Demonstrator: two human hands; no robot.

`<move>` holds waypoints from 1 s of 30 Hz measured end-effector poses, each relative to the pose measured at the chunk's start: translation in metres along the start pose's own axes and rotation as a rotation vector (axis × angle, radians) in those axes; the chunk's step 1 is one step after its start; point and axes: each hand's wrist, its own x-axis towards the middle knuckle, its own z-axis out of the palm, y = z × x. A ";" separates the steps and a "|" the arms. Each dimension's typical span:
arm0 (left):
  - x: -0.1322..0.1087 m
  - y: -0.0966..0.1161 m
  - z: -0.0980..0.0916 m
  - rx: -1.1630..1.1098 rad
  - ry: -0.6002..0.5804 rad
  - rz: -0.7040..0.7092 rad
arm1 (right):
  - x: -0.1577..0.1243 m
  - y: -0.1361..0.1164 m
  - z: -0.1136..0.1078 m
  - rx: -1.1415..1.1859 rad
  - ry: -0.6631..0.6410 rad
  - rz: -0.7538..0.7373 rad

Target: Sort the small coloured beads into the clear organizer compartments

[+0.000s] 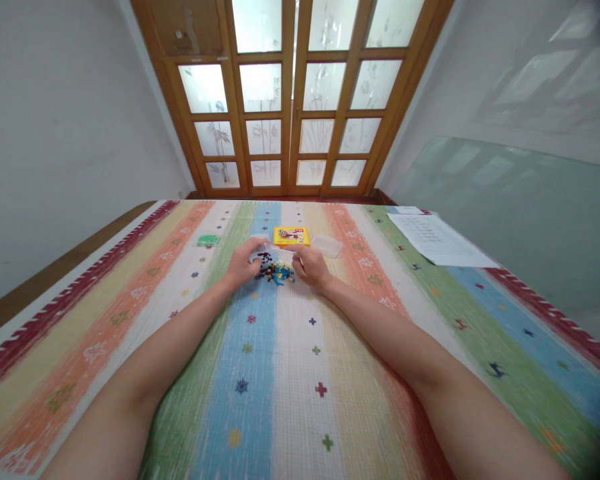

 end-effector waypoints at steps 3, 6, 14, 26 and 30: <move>-0.001 0.002 0.000 0.045 -0.008 0.022 | 0.000 -0.001 0.001 0.008 0.013 -0.015; -0.001 0.001 0.001 0.061 -0.010 0.013 | 0.001 -0.001 0.001 0.025 0.032 -0.037; 0.000 -0.008 0.004 -0.150 -0.077 -0.160 | 0.006 -0.012 -0.001 0.065 0.016 -0.027; 0.003 0.018 0.018 -1.010 -0.019 -0.480 | 0.015 -0.022 -0.004 -0.030 -0.214 -0.040; 0.003 0.013 0.023 -0.969 -0.036 -0.540 | 0.012 -0.024 -0.002 -0.065 -0.222 -0.029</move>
